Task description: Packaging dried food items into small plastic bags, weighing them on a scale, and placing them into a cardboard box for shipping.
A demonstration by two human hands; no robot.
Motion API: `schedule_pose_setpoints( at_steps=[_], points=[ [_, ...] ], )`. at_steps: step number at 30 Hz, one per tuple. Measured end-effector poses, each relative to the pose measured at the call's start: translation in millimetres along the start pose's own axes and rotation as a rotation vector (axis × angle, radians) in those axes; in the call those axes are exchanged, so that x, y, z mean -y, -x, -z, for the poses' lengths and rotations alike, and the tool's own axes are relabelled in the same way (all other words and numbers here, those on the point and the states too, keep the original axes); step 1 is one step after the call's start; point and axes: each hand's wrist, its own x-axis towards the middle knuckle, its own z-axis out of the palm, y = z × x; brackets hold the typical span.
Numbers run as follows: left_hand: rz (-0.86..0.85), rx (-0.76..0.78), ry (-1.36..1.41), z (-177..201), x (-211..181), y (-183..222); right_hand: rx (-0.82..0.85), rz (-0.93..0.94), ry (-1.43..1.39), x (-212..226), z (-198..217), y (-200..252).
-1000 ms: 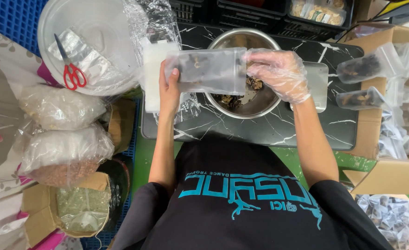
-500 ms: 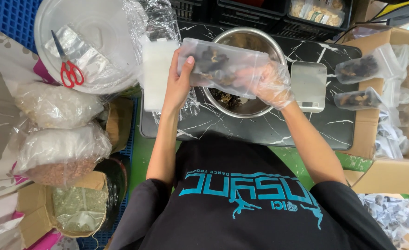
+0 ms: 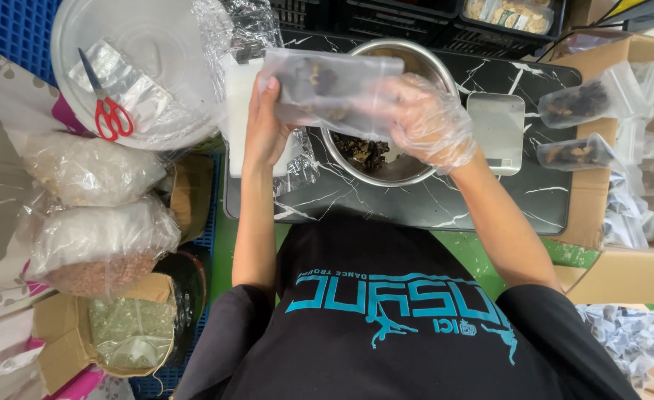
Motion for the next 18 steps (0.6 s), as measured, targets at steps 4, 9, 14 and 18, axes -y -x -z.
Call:
schedule_pose_setpoints(
  at_steps=[4,9,14,18],
  points=[
    [0.039,0.059,0.113,19,-3,0,-0.240,-0.116,-0.313,-13,0,3],
    [0.039,-0.050,0.261,39,-1,7,-0.060,-0.606,-0.295,-67,-52,12],
    [0.068,-0.039,0.305,44,13,13,0.247,-0.542,0.087,-62,-105,13],
    [0.091,-0.010,0.262,41,23,16,0.425,-0.548,0.274,-63,-122,15]
  ],
)
